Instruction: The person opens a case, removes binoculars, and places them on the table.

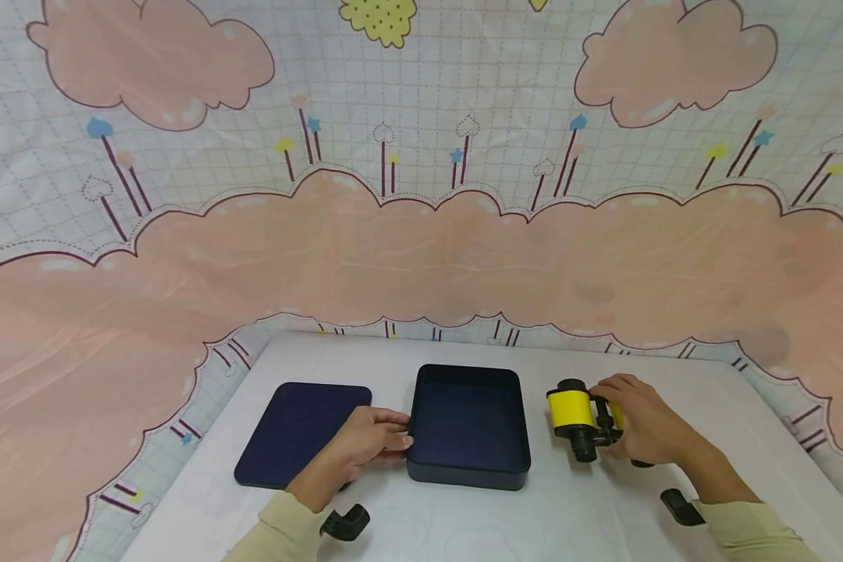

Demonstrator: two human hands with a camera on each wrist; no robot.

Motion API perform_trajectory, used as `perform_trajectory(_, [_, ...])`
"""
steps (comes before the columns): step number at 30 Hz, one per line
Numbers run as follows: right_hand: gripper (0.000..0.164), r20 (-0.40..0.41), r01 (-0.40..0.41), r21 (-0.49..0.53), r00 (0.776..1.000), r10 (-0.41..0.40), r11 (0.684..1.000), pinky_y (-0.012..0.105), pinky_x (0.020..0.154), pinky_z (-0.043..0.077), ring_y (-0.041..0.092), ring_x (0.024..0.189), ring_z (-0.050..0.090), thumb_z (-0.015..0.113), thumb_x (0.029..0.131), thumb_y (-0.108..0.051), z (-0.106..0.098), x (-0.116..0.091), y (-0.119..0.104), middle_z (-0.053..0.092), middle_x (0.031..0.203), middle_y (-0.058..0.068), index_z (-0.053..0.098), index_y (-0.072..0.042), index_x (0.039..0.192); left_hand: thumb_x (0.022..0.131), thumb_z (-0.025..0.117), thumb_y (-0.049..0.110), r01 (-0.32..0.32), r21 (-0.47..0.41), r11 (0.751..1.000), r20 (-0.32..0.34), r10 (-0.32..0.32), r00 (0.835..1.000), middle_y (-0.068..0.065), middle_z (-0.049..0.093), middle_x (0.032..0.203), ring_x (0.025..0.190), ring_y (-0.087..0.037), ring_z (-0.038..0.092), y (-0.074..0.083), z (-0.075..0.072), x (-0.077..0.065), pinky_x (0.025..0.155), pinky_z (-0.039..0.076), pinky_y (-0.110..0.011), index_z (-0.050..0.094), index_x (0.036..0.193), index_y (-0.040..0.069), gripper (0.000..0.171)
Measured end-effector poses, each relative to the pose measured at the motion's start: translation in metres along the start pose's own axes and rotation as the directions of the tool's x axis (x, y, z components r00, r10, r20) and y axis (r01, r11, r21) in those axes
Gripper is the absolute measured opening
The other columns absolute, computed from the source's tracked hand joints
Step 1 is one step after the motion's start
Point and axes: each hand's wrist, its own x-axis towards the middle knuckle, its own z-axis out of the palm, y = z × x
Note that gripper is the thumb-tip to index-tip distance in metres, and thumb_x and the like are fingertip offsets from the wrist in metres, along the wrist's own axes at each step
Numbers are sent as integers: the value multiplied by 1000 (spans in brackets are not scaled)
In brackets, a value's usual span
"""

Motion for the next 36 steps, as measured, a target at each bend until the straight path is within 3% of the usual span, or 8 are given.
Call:
perform_trajectory(14, [87,10,-9,5,1000,9,1000,73,110,41,45,132,50,99,57,-27,5,4,-6,64,137,17,66,-4,133,87,74,-10,-3,6,1000,-10,3,1000,-32,63,138,106,-24,74,-3,-6,-2,87,65,-42,62,133,-12,48])
perform_trajectory(36, [89,-1,-37,19,999,37,999,73,107,43,46,131,50,101,55,-27,13,-3,-2,63,136,18,65,-2,133,87,75,-10,1,-1,1000,8,-1,1000,-32,65,136,102,-21,73,-3,-5,-3,88,64,-43,63,132,-12,47])
